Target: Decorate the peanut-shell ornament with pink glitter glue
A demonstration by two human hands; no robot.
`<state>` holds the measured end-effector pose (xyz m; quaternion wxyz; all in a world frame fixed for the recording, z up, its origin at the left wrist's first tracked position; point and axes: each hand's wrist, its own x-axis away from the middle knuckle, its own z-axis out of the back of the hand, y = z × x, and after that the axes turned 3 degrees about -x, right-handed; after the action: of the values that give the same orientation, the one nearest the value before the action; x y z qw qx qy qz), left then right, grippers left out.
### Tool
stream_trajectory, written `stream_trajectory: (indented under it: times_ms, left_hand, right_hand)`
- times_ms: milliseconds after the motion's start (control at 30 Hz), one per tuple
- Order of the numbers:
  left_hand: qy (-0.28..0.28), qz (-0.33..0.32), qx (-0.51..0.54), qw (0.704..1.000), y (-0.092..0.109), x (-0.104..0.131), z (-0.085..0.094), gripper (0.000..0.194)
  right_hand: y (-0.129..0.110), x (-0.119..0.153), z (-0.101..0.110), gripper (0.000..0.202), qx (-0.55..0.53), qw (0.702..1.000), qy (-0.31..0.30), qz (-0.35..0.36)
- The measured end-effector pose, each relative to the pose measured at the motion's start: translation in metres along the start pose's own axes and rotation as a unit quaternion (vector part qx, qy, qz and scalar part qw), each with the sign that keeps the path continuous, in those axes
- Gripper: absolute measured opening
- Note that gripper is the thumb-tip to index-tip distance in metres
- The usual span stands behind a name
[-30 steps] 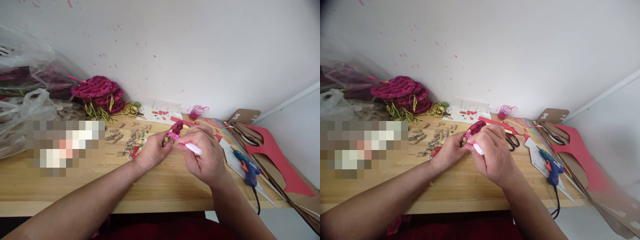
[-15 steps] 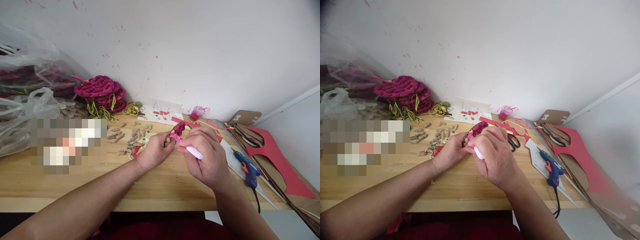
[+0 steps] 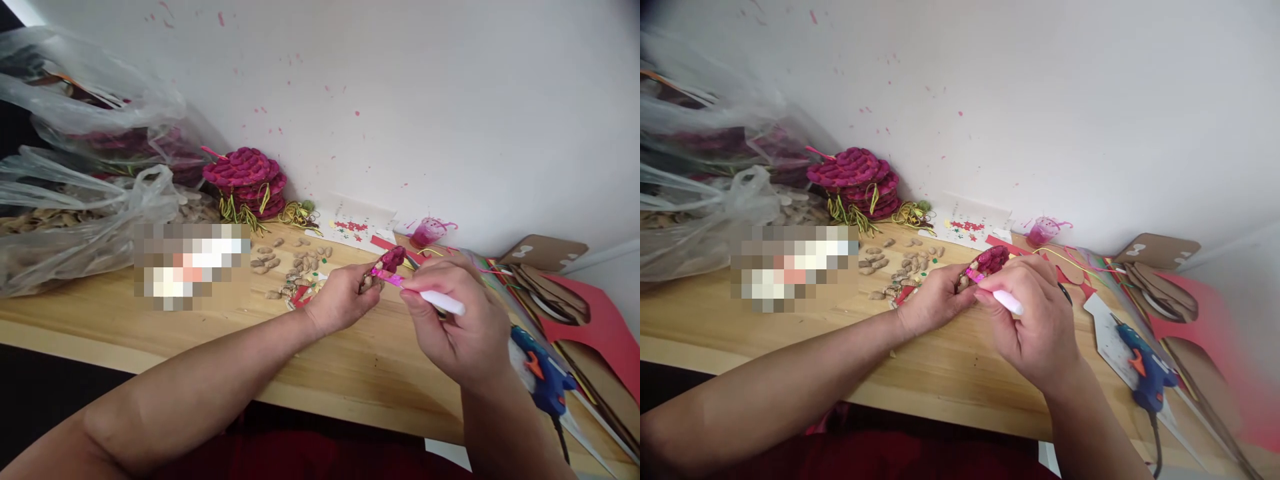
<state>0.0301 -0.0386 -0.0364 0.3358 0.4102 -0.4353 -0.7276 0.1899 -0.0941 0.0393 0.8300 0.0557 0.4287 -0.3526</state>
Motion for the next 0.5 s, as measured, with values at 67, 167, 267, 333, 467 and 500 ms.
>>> stream_trajectory:
  times_ms: [67,167,267,333,467,500]
  left_hand:
    - [0.000,0.001,0.004,1.000,0.000,0.000,0.000,0.010]
    - [-0.003,0.005,0.010,1.000,0.001,0.000,0.000,0.006]
    - [-0.001,0.008,0.006,1.000,0.001,0.000,0.000,0.008]
    - [0.001,0.004,0.000,1.000,0.001,0.000,0.000,0.008]
    - [0.005,0.001,-0.006,1.000,0.002,0.001,0.001,0.007]
    - [0.007,0.004,-0.004,1.000,0.002,0.001,0.001,0.007]
  right_hand:
    - [0.003,-0.001,0.001,0.018,0.002,1.000,0.008,-0.016]
    - [0.009,-0.001,0.001,0.016,-0.011,0.998,0.028,-0.055]
    - [0.013,-0.001,0.001,0.014,-0.021,0.996,0.048,-0.073]
    - [0.012,0.000,-0.001,0.014,-0.031,0.995,0.064,-0.070]
    - [0.007,0.001,-0.004,0.014,-0.058,0.993,0.095,-0.045]
    - [0.006,0.001,-0.005,0.013,-0.062,0.993,0.091,-0.047]
